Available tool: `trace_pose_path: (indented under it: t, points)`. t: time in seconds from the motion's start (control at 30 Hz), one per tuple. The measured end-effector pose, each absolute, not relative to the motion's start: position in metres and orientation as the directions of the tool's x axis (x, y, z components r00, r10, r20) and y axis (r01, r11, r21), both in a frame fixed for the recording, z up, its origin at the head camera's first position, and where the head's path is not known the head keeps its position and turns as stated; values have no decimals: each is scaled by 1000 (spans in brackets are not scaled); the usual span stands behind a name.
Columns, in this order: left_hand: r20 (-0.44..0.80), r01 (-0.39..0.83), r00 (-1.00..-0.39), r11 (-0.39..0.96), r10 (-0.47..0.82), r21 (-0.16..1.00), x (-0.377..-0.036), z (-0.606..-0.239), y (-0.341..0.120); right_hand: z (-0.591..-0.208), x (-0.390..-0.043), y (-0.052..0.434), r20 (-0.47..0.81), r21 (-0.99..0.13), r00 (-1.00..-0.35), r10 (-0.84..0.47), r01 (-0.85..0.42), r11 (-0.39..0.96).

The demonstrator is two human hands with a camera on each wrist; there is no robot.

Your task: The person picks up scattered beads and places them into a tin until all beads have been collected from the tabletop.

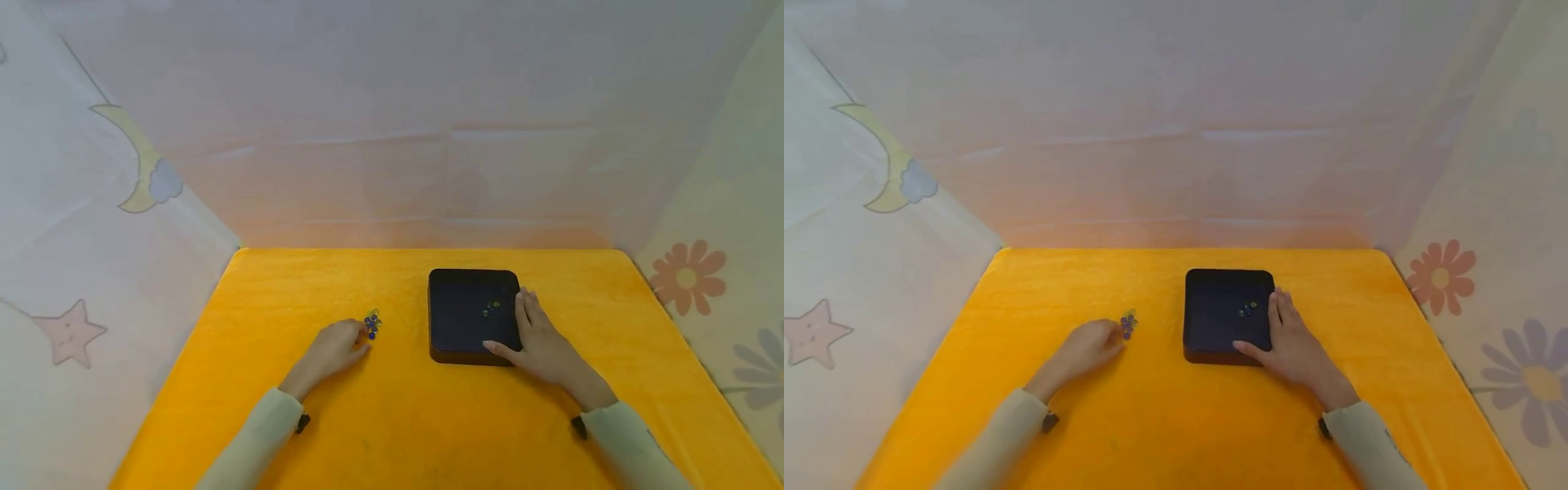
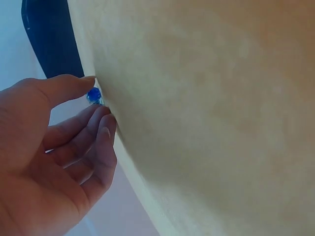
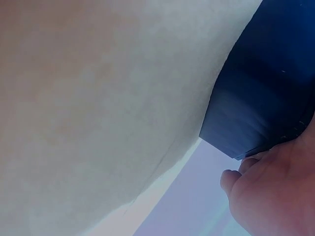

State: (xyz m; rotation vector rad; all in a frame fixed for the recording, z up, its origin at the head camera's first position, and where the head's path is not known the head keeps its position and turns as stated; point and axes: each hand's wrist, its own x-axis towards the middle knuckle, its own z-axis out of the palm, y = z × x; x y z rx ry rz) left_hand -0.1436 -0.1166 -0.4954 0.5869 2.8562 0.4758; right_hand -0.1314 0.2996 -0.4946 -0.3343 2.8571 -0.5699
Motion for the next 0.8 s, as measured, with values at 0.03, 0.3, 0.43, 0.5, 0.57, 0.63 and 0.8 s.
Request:
trace_pose_path:
  t: [0.03, 0.3, 0.43, 0.5, 0.57, 0.63, 0.8]
  points:
    - [-117, 350, -904, 870, 411, 347, -143, -496, -117, -495, -131, 300, -162, -398, -952, -259, -177, 900]
    - [-123, 256, -934, 868, 336, 424, -143, -503, -114, -497, -131, 300, -158, -396, -953, -257, -177, 901]
    - [-111, 224, -946, 865, 303, 450, -144, -506, -113, -497, -131, 300, -162, -397, -953, -258, -176, 901]
    - [-102, 223, -949, 863, 299, 454, -144, -506, -111, -497, -131, 301, -163, -397, -953, -257, -175, 901]
    - [-95, 223, -951, 863, 296, 454, -145, -505, -110, -496, -131, 301, -163, -396, -953, -257, -175, 901]
    - [-87, 227, -951, 862, 296, 453, -146, -505, -109, -496, -132, 301, -162, -395, -953, -257, -176, 902]
    - [-84, 239, -949, 865, 305, 440, -149, -505, -107, -496, -132, 300, -157, -391, -953, -258, -180, 903]
